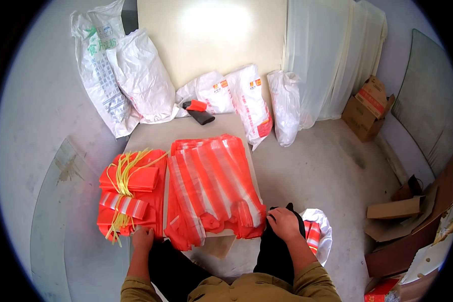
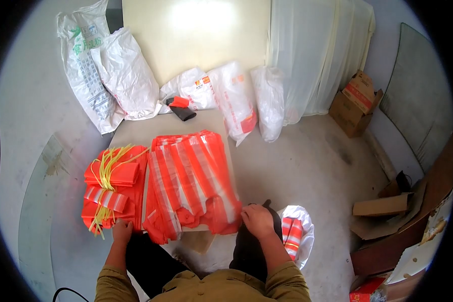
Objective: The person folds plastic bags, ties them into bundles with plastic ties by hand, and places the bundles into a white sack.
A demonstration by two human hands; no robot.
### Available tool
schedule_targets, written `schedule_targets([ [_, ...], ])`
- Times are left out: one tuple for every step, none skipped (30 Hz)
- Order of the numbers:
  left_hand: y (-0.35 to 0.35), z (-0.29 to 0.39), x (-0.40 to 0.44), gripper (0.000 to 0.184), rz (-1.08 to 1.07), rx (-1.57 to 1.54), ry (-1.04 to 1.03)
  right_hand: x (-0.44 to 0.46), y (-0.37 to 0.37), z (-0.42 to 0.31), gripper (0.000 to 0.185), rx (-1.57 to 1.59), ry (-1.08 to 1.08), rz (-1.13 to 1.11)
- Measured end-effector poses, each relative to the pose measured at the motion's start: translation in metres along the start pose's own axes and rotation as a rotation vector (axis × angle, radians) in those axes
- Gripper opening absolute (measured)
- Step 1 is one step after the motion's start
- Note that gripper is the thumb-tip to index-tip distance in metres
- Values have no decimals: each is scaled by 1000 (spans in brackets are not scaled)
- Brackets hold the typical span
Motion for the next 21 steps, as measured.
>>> schedule_targets([
  [-2,-2,1,40,3,-3,0,0,-1,0,14,-3,1,-3],
  [-3,-3,1,40,6,-5,-1,0,-1,0,14,-6,2,-5],
  [-3,-3,1,40,-1,-7,0,1,-1,-1,14,-7,1,-6],
  [-3,-2,1,40,-9,-9,1,1,-1,-1,14,-8,-1,-7],
  [-3,-2,1,40,-16,-11,2,1,-1,-1,14,-9,-2,-8],
  [-4,-2,2,40,-19,-6,-1,1,-1,-1,14,-12,-5,-10],
  [-5,-3,3,40,-23,-2,-4,1,0,-1,15,-15,-7,-13],
  [-6,-3,3,40,-26,3,-6,1,0,-1,15,-17,-8,-15],
  [-5,-2,3,40,-24,0,-5,1,1,-2,15,-19,-9,-16],
  [-4,-1,2,40,-22,-3,-4,1,2,-3,14,-21,-10,-16],
  [-3,-1,2,40,-19,-6,-3,2,2,-4,14,-22,-11,-16],
  [-3,-1,2,39,-22,-4,0,2,1,-2,15,-21,-25,-29],
  [-3,-1,2,39,-24,-2,2,1,0,0,16,-20,-38,-42],
  [-3,0,2,39,-27,-1,4,0,-1,2,18,-19,-52,-55],
  [-2,0,2,39,-22,4,6,0,-1,2,18,-21,-50,-54],
  [0,1,1,39,-18,9,7,0,-1,3,18,-22,-48,-52],
  [1,2,1,39,-14,13,8,-1,-1,3,19,-24,-46,-51],
  [0,2,2,40,-12,13,10,-1,0,3,19,-24,-46,-49],
  [-1,2,3,40,-11,13,11,-2,0,4,19,-24,-46,-49],
  [-1,1,3,40,-10,13,13,-2,1,4,19,-24,-46,-48],
  [0,2,3,40,-4,15,12,-3,3,3,17,-23,-39,-38],
])
Point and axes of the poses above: each hand's wrist, its own x-axis towards the middle knuckle, its own y-axis out of the back of the hand, z = x × y, the point moved 10 cm from there along x, towards the middle knuckle, and after that the axes turned 7 degrees about x, right-handed, at the moved point
